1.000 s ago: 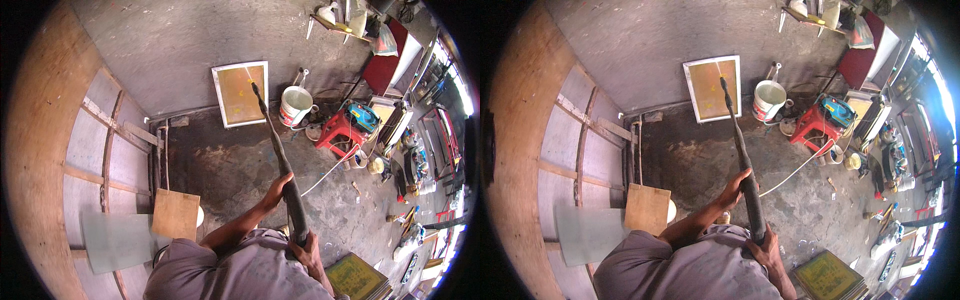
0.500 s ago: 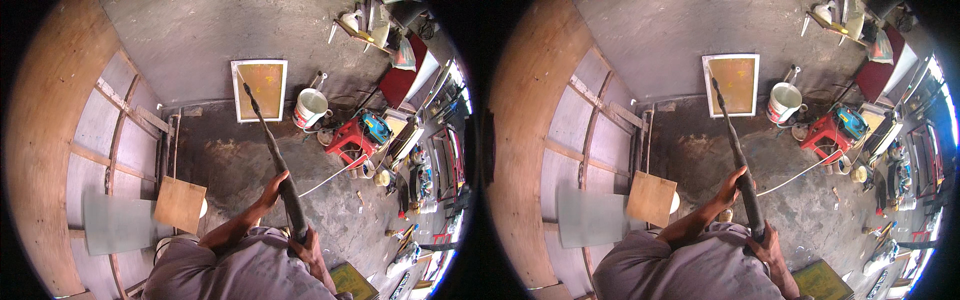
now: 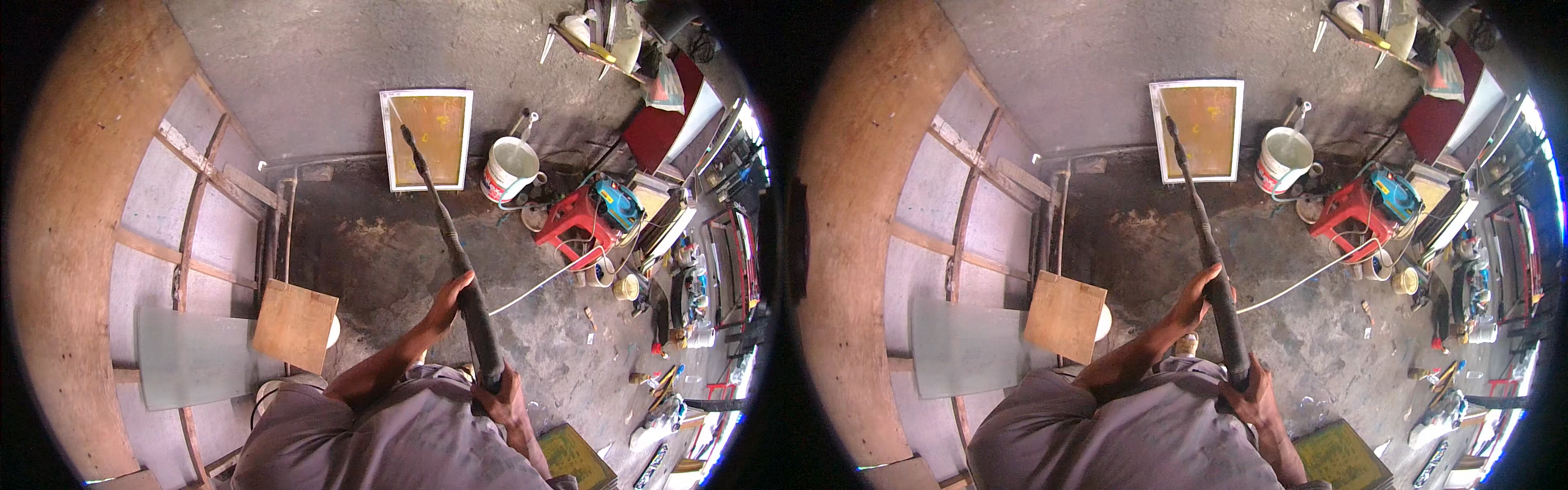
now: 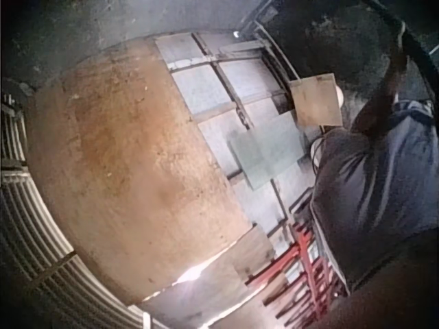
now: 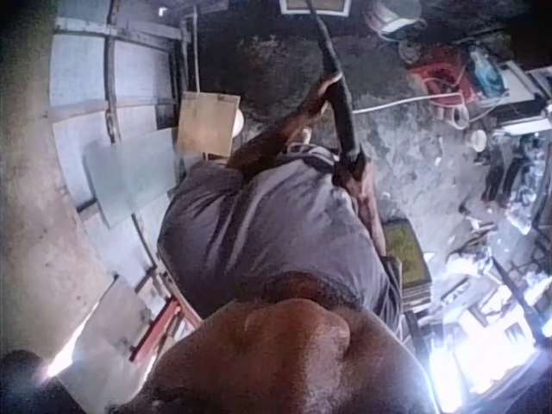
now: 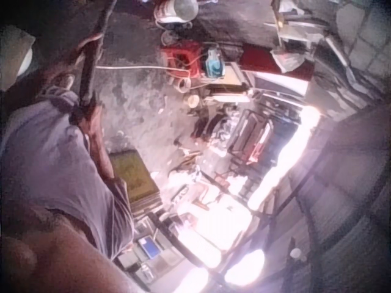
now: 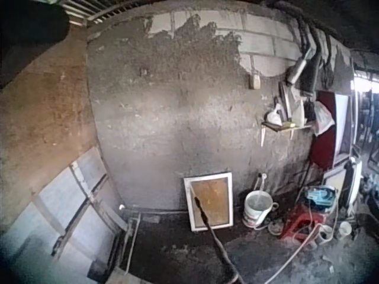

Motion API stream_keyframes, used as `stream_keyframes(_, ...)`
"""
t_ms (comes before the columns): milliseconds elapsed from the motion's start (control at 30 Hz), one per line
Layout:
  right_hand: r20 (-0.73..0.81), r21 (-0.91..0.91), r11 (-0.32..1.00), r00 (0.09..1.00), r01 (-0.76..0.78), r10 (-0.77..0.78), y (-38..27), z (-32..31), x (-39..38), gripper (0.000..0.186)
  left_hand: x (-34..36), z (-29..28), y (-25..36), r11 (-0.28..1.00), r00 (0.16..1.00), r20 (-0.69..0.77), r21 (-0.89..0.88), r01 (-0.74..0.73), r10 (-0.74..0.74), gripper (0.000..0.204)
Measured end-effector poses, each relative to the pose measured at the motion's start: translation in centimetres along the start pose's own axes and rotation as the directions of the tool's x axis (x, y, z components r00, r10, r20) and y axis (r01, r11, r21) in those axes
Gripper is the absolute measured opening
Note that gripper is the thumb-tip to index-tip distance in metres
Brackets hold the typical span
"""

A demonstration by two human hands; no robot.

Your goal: The person uses a pressure washer to clean several framed mesh screens in a workshop. They spray each screen, flip it to clean both sides, and place it aside after washing.

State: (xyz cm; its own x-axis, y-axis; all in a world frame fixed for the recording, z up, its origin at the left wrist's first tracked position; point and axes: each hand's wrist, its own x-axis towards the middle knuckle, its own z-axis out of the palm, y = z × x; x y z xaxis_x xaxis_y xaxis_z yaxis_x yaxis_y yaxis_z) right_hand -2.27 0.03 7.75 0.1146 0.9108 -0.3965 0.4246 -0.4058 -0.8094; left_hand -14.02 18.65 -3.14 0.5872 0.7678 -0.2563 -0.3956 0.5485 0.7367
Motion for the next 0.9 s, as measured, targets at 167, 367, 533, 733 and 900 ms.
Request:
stream_keyframes(167, 0.011, -0.034, 0.999, 1.000, -0.028, 0.028, 1.8, 0.1, 0.0, 0.058, -0.5, 1.0, 0.6, 0.999, 0.999, -0.030, -0.041, 0.022, -0.024, 0.037)
stream_keyframes(367, -0.015, -0.034, 0.999, 1.000, 0.001, -0.001, 1.9, 0.2, 0.2, 0.062, -0.4, 0.9, 0.9, 1.000, 0.999, -0.028, -0.024, 0.016, -0.017, 0.037)
stream_keyframes(533, 0.022, -0.018, 1.000, 1.000, -0.003, 0.003, 1.8, -0.1, 0.5, 0.057, 0.5, -0.3, -1.6, 0.994, 0.996, -0.089, -0.105, 0.007, -0.016, 0.037)
stream_keyframes(733, 0.050, 0.025, 0.996, 0.996, -0.082, 0.080, -0.6, -0.6, 0.1, 0.047, 0.2, -1.1, -4.1, 0.970, 0.982, -0.144, -0.228, 0.088, -0.123, 0.036)
stream_keyframes(900, 0.054, -0.052, 0.995, 0.995, -0.086, 0.089, 1.8, -0.4, 0.2, 0.045, -0.4, -1.0, -5.6, 0.932, 0.958, -0.190, -0.334, 0.141, -0.213, 0.035)
